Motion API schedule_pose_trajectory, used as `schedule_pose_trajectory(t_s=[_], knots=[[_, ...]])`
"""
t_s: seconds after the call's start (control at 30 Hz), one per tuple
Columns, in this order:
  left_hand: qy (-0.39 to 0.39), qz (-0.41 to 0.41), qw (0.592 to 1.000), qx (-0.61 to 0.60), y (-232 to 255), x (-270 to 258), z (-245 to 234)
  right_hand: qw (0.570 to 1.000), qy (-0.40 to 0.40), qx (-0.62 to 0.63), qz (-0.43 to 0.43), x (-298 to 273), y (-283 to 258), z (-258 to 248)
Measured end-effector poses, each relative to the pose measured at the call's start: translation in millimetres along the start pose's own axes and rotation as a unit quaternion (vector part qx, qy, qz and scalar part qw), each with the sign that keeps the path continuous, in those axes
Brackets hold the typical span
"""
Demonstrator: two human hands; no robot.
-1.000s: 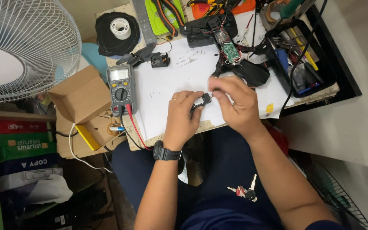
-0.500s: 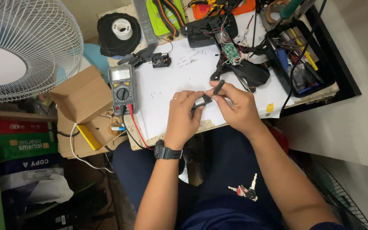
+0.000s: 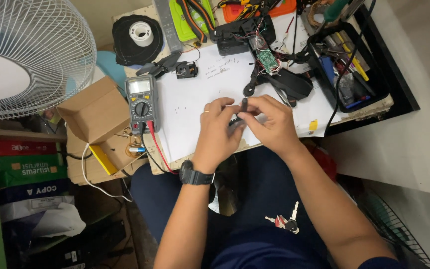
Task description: The person uses a multimeter to test a small electronic device and a drone-like object on a cluttered workbench. They connect the multimeter probes to the device and the drone's circuit board, then use a screwdriver to open the casing of the small device.
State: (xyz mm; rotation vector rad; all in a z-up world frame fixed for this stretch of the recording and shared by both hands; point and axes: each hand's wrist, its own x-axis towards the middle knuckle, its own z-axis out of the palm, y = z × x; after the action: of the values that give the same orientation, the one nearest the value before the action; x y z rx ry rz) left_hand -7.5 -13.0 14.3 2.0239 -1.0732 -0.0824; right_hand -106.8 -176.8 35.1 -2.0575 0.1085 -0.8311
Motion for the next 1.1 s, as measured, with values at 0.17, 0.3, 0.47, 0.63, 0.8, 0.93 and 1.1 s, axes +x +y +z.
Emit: schedule_pose_trajectory(t_s=[0.17,0.3,0.47,0.63,0.8,0.93,1.1], knots=[[0.014,0.009,1.0,0.005,-7,8,20,1.0,0.002,0.013,0.006,3,-5,-4],[0.029,0.005,0.999,-0.035,-6,13,20,0.999,0.034,0.029,0.021,-3,-1,-5],[0.028,-0.035,0.998,-0.05,8,20,13,0.996,0.067,0.038,0.039,-5,2,-7],[0.0,-0.047,0.997,0.058,16,25,13,0.995,0.079,0.034,0.06,-8,10,-8],[-0.075,-0.093,0.985,0.126,7,41,29,0.996,0.069,0.026,0.055,-12,14,-9],[-0.14,-0.074,0.972,0.177,24,46,21,0.995,0.075,0.03,0.066,-18,17,-7],[-0.177,-0.063,0.951,0.245,40,45,17,0.994,0.082,0.037,0.066,-19,23,-7]])
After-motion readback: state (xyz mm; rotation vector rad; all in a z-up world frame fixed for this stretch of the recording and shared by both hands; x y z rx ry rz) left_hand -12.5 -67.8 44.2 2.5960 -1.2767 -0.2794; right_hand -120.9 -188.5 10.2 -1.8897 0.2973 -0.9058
